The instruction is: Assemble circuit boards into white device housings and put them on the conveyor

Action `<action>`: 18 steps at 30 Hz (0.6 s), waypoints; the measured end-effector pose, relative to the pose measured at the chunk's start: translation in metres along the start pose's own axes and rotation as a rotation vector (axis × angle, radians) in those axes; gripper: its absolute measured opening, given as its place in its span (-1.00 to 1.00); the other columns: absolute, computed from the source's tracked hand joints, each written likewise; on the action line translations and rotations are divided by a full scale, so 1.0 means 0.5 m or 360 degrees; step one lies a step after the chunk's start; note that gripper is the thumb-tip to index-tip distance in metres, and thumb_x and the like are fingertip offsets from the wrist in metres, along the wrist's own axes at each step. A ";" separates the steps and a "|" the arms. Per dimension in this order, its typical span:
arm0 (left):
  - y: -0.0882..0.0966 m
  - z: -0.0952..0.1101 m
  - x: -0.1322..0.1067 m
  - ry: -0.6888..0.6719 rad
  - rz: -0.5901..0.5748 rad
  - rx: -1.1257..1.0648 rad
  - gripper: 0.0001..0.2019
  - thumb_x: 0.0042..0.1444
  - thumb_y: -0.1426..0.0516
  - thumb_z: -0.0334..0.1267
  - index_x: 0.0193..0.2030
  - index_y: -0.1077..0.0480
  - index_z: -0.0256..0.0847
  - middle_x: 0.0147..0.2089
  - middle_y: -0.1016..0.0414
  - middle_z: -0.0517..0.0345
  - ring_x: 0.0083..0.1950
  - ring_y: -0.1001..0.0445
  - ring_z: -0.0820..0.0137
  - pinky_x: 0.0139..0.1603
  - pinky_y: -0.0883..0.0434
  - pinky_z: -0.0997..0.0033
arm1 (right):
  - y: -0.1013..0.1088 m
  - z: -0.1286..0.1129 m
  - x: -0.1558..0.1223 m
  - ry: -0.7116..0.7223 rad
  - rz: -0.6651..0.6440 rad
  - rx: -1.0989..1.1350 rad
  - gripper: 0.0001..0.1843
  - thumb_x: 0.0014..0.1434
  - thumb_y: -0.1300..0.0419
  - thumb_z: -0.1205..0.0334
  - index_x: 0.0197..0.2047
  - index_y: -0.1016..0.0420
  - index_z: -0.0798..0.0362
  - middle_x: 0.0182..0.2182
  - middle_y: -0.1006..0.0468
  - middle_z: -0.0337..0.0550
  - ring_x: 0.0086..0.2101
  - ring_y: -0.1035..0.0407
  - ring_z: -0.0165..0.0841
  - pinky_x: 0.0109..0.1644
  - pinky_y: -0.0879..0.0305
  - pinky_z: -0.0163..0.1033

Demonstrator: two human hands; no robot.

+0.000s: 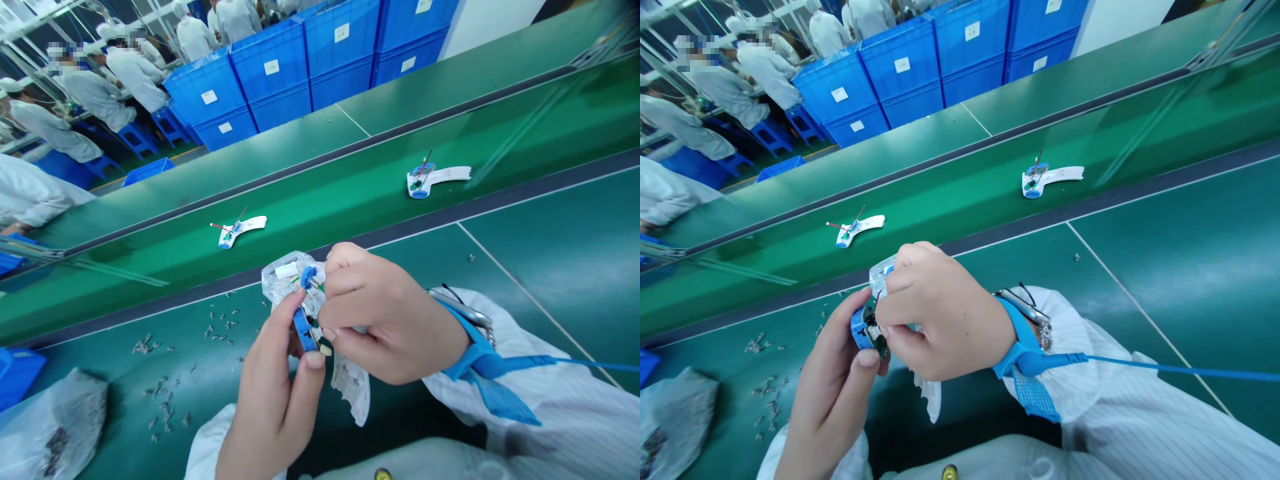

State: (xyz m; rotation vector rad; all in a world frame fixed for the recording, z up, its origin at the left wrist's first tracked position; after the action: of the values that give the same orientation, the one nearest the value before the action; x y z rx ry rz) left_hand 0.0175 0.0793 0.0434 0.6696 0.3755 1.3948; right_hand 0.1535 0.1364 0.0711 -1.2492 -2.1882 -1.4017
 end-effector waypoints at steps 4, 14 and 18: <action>-0.005 0.011 -0.006 0.0024 0.0013 0.0154 -0.57 0.26 0.10 -0.12 0.26 0.03 0.06 0.16 -0.31 0.04 -0.01 -0.43 0.24 -0.09 -0.39 0.25 | -0.001 0.000 0.001 -0.0029 -0.0048 0.0009 -0.69 0.00 0.02 0.45 -0.72 -0.28 0.14 -0.70 -0.21 -0.24 -0.53 -0.02 -0.46 -0.33 -0.04 -0.21; -0.030 0.034 -0.004 -0.0062 0.0023 0.0896 -0.60 0.15 0.07 -0.26 0.14 0.03 -0.19 -0.14 -0.47 -0.20 -0.39 -0.54 0.11 -0.49 -0.41 0.19 | -0.011 -0.004 -0.006 -0.0114 -0.0138 0.0091 -0.71 -0.02 0.07 0.45 -0.72 -0.06 0.11 -0.71 -0.16 -0.25 -0.54 0.01 -0.46 -0.35 -0.04 -0.25; -0.034 0.037 -0.002 -0.0308 0.0104 0.1121 -0.53 0.11 0.04 -0.31 0.16 0.07 -0.31 -0.27 -0.50 -0.19 -0.52 -0.51 0.14 -0.61 -0.34 0.28 | -0.017 0.000 -0.006 -0.0140 -0.0130 0.0194 -0.73 0.00 0.10 0.45 -0.69 -0.07 0.09 -0.68 -0.19 -0.24 -0.54 -0.01 -0.46 -0.34 -0.06 -0.25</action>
State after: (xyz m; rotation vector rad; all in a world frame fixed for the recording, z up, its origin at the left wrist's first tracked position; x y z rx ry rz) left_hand 0.0417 0.0741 0.0468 1.3900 0.7042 1.2340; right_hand 0.1489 0.1337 0.0642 -1.2134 -2.3693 -1.2432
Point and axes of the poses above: each hand's wrist, its own x-axis towards the middle knuckle, its own y-axis out of the back of the hand, z = x × y, the point moved 4 cm from there along x, towards the middle knuckle
